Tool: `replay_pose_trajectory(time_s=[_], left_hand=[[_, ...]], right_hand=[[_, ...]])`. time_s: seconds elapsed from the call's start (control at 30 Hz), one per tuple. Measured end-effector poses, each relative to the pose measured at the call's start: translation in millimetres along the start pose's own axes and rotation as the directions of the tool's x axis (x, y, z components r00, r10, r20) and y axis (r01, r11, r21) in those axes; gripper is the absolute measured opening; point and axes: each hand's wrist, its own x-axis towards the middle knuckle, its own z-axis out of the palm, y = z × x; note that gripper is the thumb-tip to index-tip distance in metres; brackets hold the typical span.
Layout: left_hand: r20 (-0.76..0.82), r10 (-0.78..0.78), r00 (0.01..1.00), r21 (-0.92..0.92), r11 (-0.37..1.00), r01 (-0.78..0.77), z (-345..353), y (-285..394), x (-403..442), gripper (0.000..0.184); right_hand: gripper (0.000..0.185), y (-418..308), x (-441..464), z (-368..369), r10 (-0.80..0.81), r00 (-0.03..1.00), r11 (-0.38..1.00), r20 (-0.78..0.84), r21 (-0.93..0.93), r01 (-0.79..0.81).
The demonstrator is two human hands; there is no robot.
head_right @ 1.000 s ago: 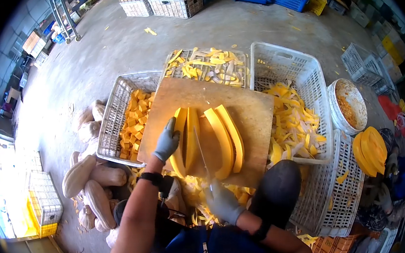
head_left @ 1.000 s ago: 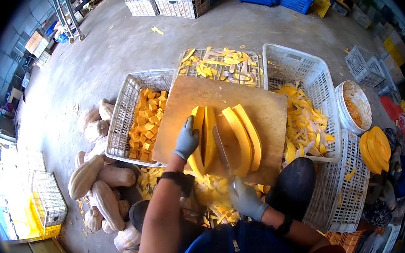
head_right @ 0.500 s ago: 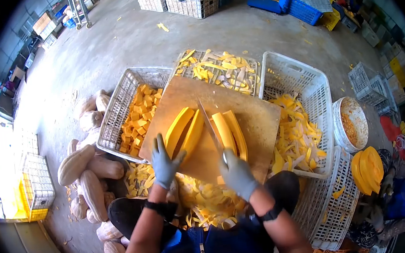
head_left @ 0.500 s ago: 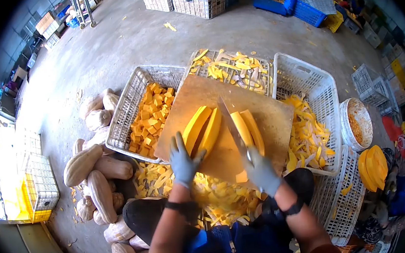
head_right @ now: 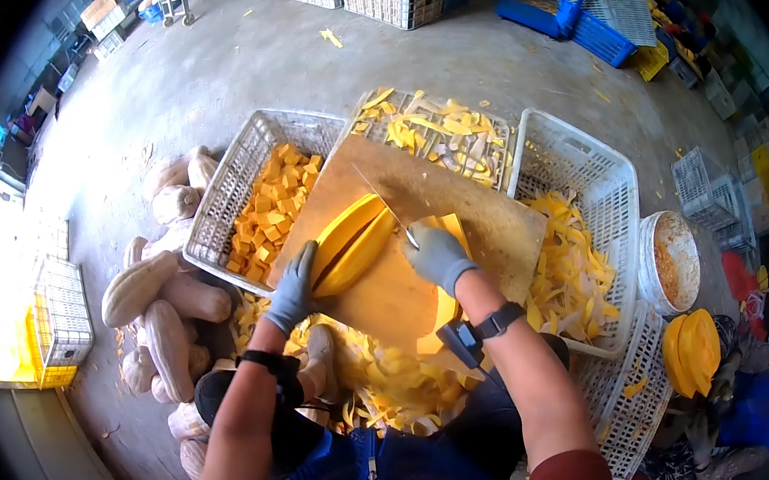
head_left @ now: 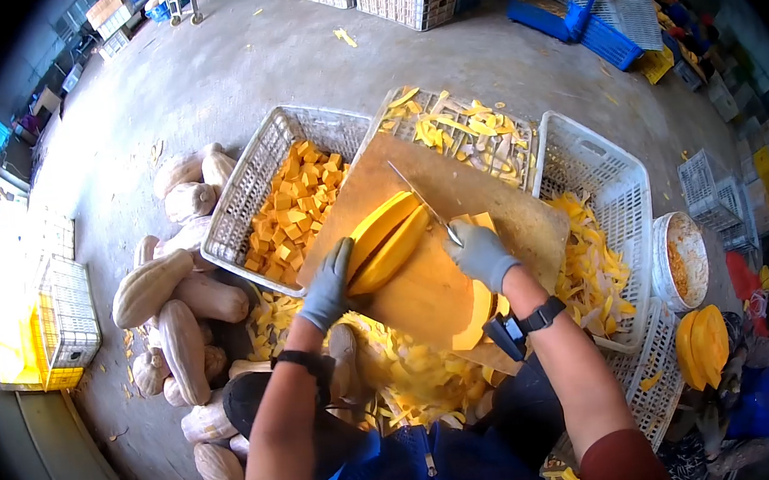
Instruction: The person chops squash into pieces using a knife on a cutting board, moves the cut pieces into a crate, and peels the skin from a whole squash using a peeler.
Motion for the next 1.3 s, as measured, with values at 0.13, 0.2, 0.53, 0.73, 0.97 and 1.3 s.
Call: replay_pose_trajectory(time_s=[0.13,0.2,0.53,0.73,0.97,1.3], left_hand=[[0.052,0.034,0.998,0.028,0.999,-0.035,-19.2,-3.0,10.9,0.107],[0.037,-0.013,0.999,0.051,0.999,0.011,-21.0,0.2,10.5,0.106],[-0.014,-0.063,0.998,0.041,0.997,0.064,-12.9,-2.6,0.5,0.102],[-0.033,-0.05,0.998,0.033,0.998,0.052,-11.9,-4.2,-1.9,0.098],[-0.045,-0.063,0.997,-0.004,0.998,0.063,-4.9,-10.7,-5.8,0.096],[-0.007,-0.12,0.993,0.009,0.993,0.12,-5.8,-2.3,-3.0,0.092]], right_hand=[[0.028,2.5,-6.5,10.8,-0.054,0.985,0.998,-0.167,-0.033,0.049],[0.028,-11.5,-7.8,-2.5,-0.133,0.955,0.991,-0.267,-0.023,0.132],[0.025,-3.5,7.4,43.2,-0.054,0.991,0.99,-0.123,-0.138,0.037],[0.023,-63.5,-21.6,17.9,-0.219,0.884,0.969,-0.413,0.018,0.248],[0.029,-37.1,-15.4,33.5,-0.073,0.994,0.984,-0.085,-0.166,0.058],[0.033,-46.8,-17.7,75.4,0.01,1.0,0.996,-0.021,-0.088,-0.012]])
